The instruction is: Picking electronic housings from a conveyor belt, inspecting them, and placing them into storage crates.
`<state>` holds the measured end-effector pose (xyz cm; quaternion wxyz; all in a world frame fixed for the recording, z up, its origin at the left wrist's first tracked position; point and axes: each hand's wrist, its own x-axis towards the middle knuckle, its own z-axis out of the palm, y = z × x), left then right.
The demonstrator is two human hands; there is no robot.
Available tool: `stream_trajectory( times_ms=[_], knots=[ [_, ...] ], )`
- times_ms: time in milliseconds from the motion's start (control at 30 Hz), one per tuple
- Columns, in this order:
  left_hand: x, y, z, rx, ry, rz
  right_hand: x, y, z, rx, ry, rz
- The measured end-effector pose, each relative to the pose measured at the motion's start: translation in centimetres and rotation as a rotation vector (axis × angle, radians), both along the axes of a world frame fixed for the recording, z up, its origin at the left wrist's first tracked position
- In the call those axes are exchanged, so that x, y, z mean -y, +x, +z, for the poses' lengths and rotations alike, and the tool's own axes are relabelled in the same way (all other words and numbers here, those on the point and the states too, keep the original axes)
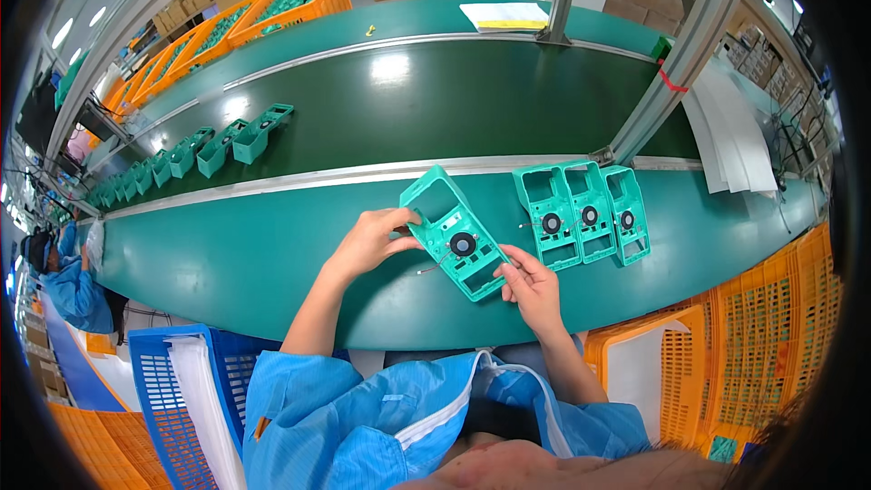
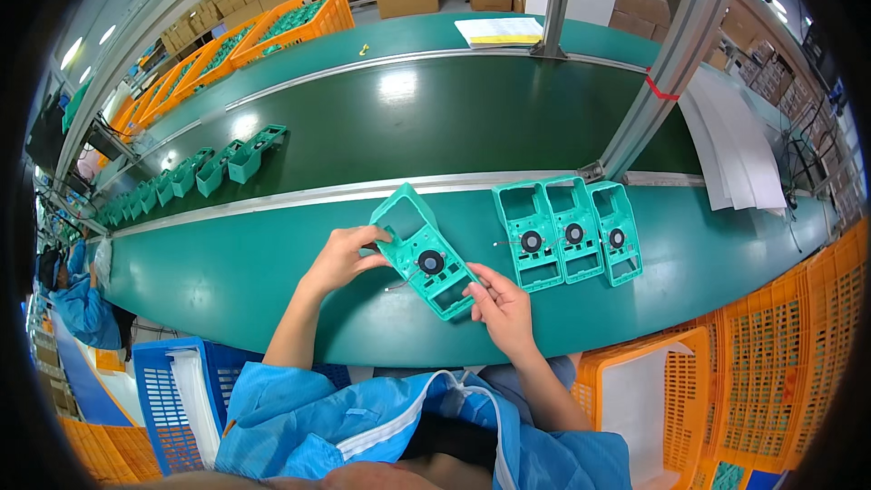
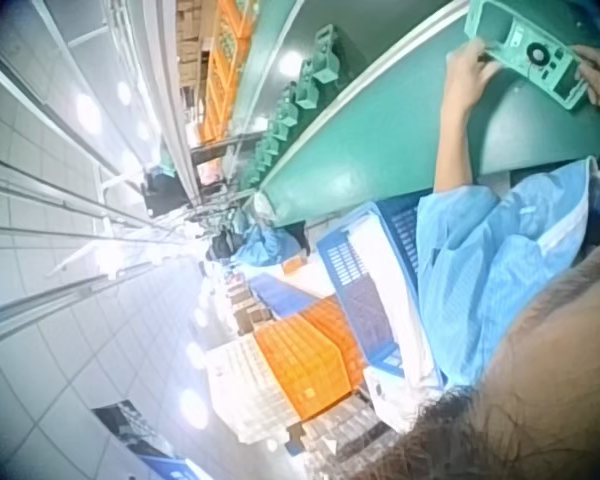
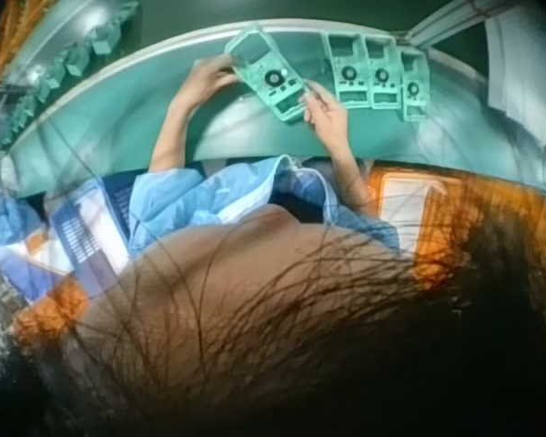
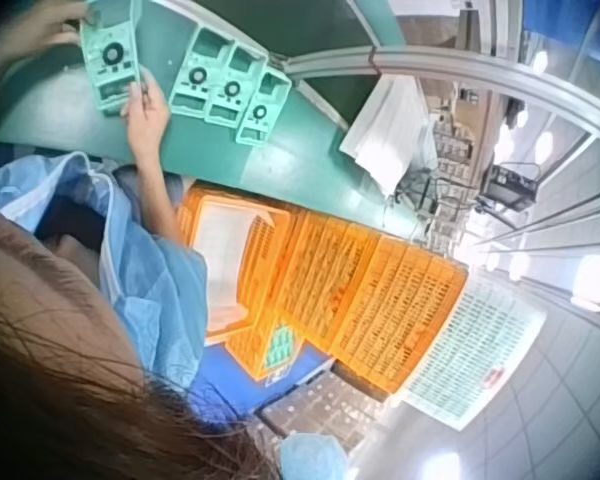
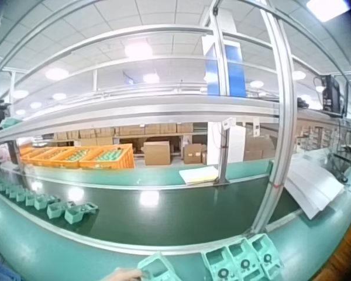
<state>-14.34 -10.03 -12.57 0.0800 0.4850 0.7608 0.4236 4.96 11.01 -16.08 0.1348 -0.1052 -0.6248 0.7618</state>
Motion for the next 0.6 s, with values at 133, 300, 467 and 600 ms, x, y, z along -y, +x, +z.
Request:
stream_trajectory(
  times_ms=[133,300,467,600],
  knots=[
    [-0.1,0.2,-0.7,-0.013,0.023,0.006,0.4,0.4,-0.2,-0.007,0.022,-0.021],
    [-1.0,1.0,-1.1,0.102,0.061,-0.033,1.2,0.6,-0.4,-0.119,0.268,-0.131],
    [-1.2,1.8,-2.6,0.686,0.311,-0.124,1.9,0.6,-0.8,-0.214,0.63,-0.193],
    [-1.2,1.9,-3.0,0.722,0.33,-0.164,2.4,0.5,-1.4,-0.266,0.805,-0.229]
  ],
)
